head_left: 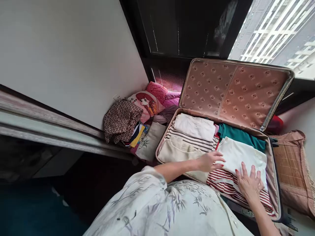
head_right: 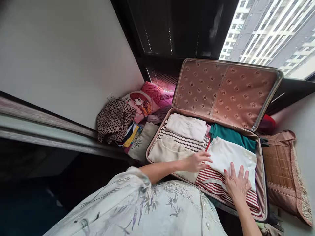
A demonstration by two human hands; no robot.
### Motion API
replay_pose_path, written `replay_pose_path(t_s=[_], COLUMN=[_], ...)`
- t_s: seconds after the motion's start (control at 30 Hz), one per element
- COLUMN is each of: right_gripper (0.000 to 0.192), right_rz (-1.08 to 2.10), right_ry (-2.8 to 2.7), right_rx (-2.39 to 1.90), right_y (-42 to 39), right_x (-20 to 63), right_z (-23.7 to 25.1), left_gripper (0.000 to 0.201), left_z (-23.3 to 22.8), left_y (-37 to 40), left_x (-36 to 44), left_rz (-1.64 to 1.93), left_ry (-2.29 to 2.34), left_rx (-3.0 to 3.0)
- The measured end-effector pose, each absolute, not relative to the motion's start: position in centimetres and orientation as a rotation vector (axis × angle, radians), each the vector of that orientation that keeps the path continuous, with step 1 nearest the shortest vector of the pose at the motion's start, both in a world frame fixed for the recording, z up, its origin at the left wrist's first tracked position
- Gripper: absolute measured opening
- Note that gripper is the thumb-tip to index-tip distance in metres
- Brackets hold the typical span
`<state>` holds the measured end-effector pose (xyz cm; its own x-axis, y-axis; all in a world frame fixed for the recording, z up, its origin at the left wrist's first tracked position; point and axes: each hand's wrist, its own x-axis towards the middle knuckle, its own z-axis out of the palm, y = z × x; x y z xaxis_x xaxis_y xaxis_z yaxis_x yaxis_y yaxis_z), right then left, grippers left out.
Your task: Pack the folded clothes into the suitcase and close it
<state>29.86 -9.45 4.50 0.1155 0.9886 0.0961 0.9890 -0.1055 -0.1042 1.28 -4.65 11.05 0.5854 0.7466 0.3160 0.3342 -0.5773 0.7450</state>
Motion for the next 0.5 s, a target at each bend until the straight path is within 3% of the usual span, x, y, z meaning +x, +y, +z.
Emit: replay_pose_path(t_s=[0.1,0.2,0.3,0.4,0.5], right_gripper=[0.071,0.069,0.066,0.064,0.062], right_rz=[0.01,0.03,0.046,0.059,0.086], right_ry=[-2.017,-2.037,-2.046,-2.086,-2.132], right_rx=[-2.188,-2.099,-1.988,-1.864,-1.738], right_y=[-12.0,-13.5,-13.8,-13.1,-11.6], right_x=[25.5,20.4,15.5,11.4,7.9], right_z=[5.4,5.7,5.9,6.6,8.4], left_gripper=[0.035,0.039,0.033,0.047,0.063], left_z=[13.1,11.9,8.0,2.9,-0.9], left_y=[-6.3,-7.0,-8.2,-10.1,-11.6], left_x=[-10.9,-23.1,-30.5,-31.6,-29.8], left_rz=[1.284,1.428,0.97,0.447,0.191], left_ry=[1.124,1.855,2.385,2.376,2.307], left_rx=[1.794,1.212,1.036,1.286,1.372])
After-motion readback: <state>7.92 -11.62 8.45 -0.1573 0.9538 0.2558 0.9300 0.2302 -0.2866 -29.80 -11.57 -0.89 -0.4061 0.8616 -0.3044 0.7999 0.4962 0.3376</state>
